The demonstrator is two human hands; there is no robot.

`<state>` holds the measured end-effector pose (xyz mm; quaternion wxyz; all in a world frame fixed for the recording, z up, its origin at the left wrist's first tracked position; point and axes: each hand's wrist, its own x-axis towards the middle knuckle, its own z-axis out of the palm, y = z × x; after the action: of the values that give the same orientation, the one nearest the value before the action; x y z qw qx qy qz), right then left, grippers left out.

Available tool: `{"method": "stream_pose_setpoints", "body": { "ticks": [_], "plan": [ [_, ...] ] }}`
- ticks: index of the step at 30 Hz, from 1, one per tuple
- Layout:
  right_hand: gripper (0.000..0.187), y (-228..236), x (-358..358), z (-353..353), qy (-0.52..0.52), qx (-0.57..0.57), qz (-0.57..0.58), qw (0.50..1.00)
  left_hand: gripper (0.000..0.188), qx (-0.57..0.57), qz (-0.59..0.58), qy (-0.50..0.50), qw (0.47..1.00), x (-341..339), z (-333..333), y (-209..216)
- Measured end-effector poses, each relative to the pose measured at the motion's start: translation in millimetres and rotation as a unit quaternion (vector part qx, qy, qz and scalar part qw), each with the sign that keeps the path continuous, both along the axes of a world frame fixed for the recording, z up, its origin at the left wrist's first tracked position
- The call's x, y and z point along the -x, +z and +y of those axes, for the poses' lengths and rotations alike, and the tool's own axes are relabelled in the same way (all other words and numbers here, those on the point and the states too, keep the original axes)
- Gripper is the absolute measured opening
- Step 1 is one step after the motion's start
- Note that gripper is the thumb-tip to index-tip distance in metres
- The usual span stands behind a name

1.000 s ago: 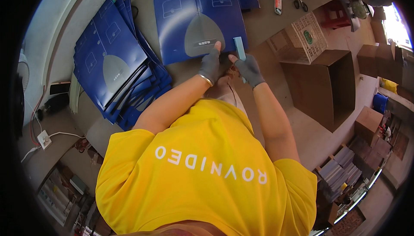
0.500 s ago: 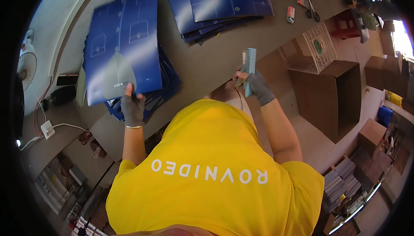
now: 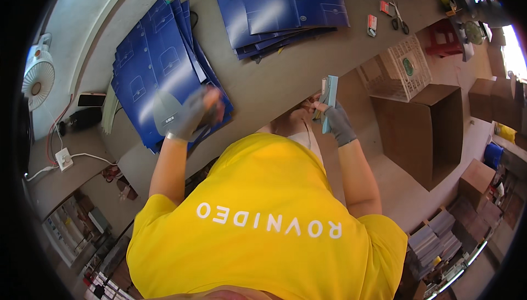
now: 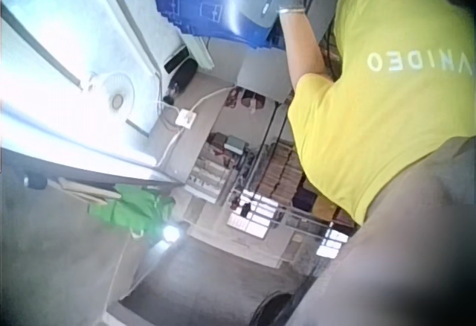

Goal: Stapling blue paper folders at a packaging or manufacturing station.

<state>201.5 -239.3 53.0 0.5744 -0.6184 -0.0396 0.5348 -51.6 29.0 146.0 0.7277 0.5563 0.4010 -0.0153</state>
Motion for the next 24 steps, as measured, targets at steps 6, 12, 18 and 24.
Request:
{"method": "stream_pose_setpoints", "body": {
  "ticks": [6,12,18,24],
  "plan": [
    [0.033,15.5,15.2,18.6,0.048,0.012,-0.089,0.995,0.096,-0.506,0.162,0.069,0.845,-169.7,56.5,-48.0],
    [0.033,34.6,34.0,1.0,0.032,0.033,-0.098,0.994,0.13,-0.436,0.3,0.082,0.845,-171.8,69.0,-79.3],
    [0.038,25.8,27.7,-13.5,0.122,0.063,-0.161,0.977,0.103,-0.404,0.267,0.03,0.874,-125.3,64.6,-86.5],
    [0.043,14.8,25.2,17.8,0.231,-0.005,-0.177,0.957,0.047,-0.126,0.088,0.021,0.988,-87.0,19.1,-71.8]
  ]
}}
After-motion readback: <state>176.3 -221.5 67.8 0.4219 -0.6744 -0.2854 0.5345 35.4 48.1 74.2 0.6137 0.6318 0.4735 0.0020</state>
